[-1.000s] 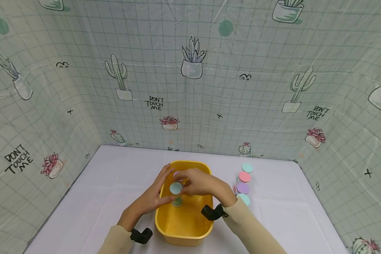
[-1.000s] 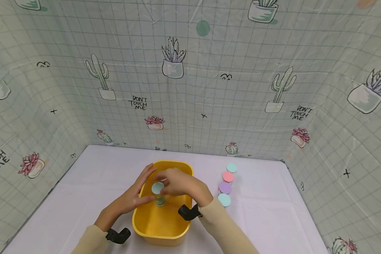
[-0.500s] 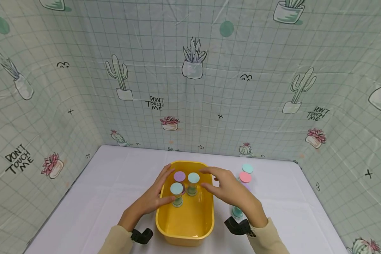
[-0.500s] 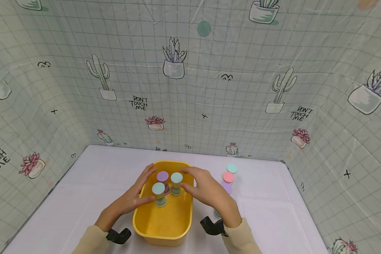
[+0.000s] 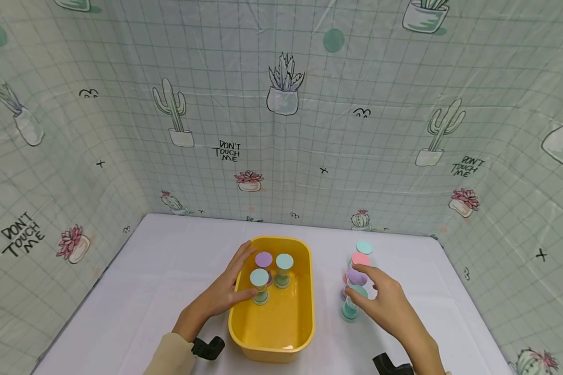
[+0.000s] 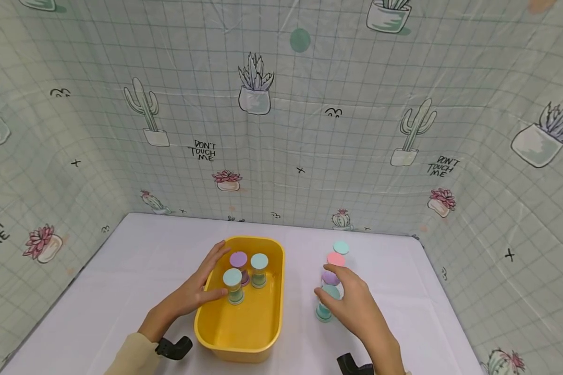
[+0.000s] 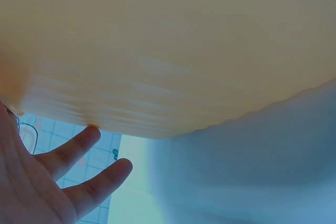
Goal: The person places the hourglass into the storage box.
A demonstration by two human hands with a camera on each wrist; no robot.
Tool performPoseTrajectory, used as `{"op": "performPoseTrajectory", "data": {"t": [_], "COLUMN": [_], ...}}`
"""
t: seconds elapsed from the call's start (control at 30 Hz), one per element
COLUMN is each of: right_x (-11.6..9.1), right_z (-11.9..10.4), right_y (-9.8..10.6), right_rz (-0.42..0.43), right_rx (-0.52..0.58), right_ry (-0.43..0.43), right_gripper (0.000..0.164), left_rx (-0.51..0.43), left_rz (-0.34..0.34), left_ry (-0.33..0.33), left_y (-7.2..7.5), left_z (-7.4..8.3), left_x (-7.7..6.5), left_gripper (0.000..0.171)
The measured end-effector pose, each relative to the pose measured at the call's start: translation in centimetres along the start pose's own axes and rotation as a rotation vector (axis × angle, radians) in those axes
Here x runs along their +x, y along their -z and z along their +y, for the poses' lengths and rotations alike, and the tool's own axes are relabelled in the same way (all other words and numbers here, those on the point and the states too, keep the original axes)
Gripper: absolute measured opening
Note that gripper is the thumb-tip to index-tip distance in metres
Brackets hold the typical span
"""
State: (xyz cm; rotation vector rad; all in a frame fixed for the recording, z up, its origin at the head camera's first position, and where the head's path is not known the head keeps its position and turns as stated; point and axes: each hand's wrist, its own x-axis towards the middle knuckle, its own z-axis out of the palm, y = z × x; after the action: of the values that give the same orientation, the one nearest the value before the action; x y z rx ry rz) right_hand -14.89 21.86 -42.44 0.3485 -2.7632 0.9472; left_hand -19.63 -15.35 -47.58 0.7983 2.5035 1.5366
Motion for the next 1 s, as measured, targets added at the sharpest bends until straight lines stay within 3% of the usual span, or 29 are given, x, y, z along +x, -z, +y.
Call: {"op": "performPoseTrajectory", "data": {"t": [0.23, 0.5, 1.0], "right_x": [-2.4, -4.3, -3.7], "right_z": [2.4, 3.9, 3.3], "right_y": [0.1, -0.1, -2.1], "right_rz": [0.036, -0.013, 0.032], "right_rx": [-0.035, -0.025, 0.040], "right_ry": [-0.105, -0.227, -0.240], "right_gripper": [0.056, 0.058, 0.058], "left_rx": [-0.008, -0.003, -0.005], "left_rz": [-0.003, 0.006, 0.005], "left_ry": [0.001, 0.001, -0.016], "left_y": [-0.1, -0.1, -0.1], "left_z": [0.0, -0.1, -0.3], "left_x": [0.0, 0.0, 0.0], "left_gripper": [0.086, 0.086, 0.085]}}
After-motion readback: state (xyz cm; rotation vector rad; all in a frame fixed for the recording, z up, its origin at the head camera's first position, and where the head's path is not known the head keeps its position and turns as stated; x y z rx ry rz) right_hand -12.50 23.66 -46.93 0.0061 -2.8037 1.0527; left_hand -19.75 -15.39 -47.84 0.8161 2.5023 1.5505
